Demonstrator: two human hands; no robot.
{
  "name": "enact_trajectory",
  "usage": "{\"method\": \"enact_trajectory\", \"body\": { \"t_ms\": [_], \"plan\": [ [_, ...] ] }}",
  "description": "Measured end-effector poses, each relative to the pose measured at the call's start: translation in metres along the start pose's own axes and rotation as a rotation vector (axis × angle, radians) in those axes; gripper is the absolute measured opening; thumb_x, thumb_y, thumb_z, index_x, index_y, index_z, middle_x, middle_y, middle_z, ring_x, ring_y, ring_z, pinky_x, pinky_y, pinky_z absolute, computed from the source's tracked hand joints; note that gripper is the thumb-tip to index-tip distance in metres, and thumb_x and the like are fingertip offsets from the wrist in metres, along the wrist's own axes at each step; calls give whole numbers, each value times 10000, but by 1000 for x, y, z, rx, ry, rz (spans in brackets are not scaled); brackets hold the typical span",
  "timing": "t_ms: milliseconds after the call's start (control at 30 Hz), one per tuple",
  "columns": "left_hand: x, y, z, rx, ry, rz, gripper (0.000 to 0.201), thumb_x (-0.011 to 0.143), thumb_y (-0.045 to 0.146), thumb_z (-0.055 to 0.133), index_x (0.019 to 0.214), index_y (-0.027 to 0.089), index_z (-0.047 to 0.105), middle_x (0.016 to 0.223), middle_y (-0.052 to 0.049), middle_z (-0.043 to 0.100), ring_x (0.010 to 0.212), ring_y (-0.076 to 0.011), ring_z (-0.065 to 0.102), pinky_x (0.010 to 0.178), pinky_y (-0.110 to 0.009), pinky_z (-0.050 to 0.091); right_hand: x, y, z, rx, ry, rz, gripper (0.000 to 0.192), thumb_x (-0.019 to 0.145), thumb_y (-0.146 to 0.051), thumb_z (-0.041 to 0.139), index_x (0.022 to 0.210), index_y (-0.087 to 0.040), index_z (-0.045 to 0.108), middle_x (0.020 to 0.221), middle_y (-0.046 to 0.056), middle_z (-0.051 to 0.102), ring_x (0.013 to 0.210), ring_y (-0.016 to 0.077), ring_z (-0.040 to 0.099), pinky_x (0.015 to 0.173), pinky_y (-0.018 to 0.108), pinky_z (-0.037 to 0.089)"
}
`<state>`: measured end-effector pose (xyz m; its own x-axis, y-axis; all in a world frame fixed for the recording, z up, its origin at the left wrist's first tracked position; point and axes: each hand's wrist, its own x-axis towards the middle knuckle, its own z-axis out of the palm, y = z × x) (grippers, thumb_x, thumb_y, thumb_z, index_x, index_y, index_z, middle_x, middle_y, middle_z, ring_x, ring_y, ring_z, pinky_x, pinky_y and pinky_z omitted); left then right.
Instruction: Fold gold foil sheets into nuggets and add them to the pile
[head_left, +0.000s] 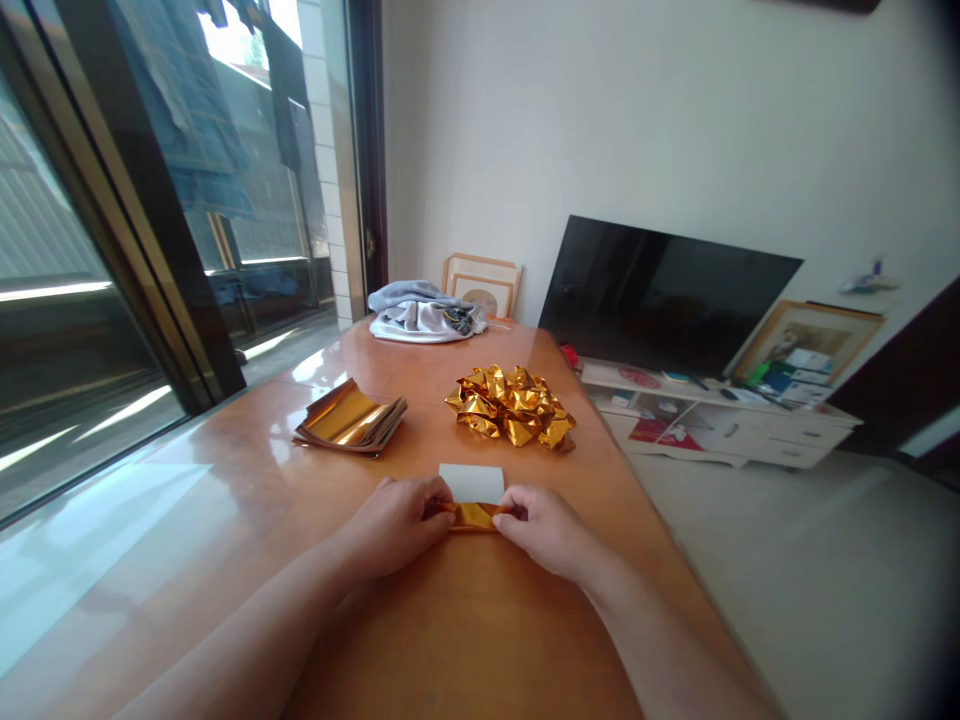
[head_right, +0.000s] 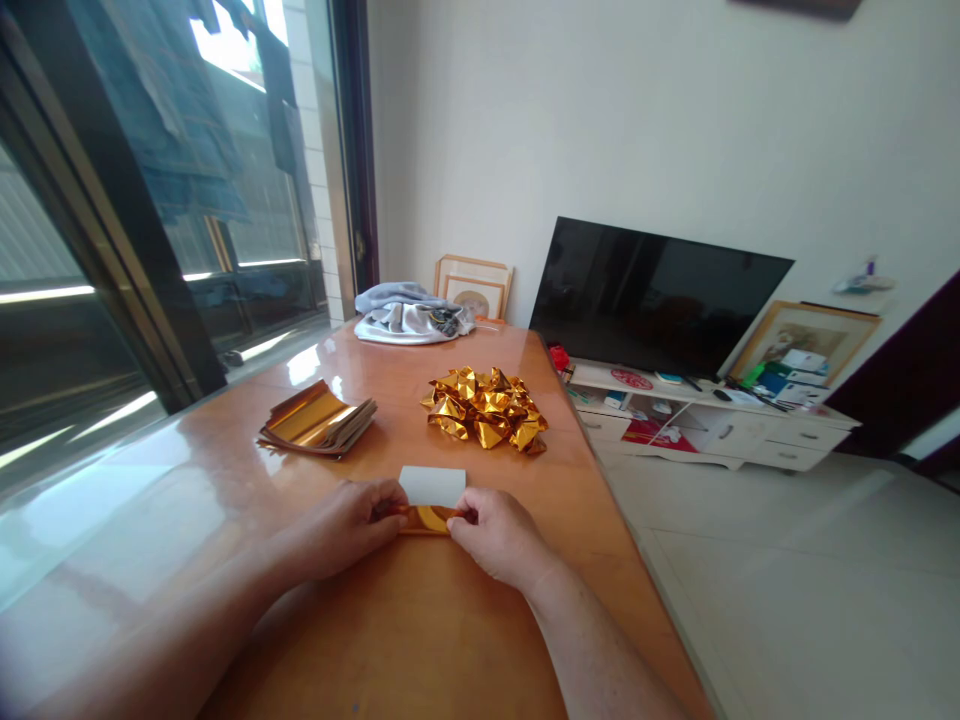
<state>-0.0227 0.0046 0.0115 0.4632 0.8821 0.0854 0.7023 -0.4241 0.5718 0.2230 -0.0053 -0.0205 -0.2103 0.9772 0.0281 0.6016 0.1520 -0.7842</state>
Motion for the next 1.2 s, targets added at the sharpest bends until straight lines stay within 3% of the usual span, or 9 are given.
{"method": "enact_trajectory", "body": {
  "t_ms": [300, 467, 933, 1200],
  "plan": [
    [3, 2, -1, 55, -14, 23, 108, 858, 298, 580, 814, 224, 643, 808, -4, 696, 716, -185, 613, 620, -263, 348, 1, -2, 0, -67, 13, -43, 97, 790, -275, 660, 717, -212, 650, 657, -21, 608, 604, 135, 498, 536, 229, 279],
    [5, -3, 1, 51, -23, 54, 67, 837, 259, 587, 811, 218, 633, 838, -7, 679, 752, -178, 602, 622, -254, 345, 0, 1, 0, -122, 9, -89, 23, 798, -232, 643, 796, -221, 662, 718, -21, 609, 647, 138, 524, 556, 224, 307],
    [4, -5, -1, 48, -45, 95, 103, 818, 175, 559, 837, 236, 640, 913, 3, 646, 817, -171, 602, 690, -259, 394, -7, -5, -10, -200, -1, -166, 156, 807, -124, 607, 825, -237, 712, 860, -8, 623, 729, 130, 593, 660, 231, 412],
    [0, -2, -7, 205, -28, 170, 171, 864, 167, 549, 857, 268, 687, 938, 8, 662, 921, -199, 616, 819, -334, 356, -14, -14, -17, -345, -30, -197, 226, 863, -143, 588, 910, -271, 769, 926, 5, 673, 808, 144, 628, 699, 236, 416]
  ]
}}
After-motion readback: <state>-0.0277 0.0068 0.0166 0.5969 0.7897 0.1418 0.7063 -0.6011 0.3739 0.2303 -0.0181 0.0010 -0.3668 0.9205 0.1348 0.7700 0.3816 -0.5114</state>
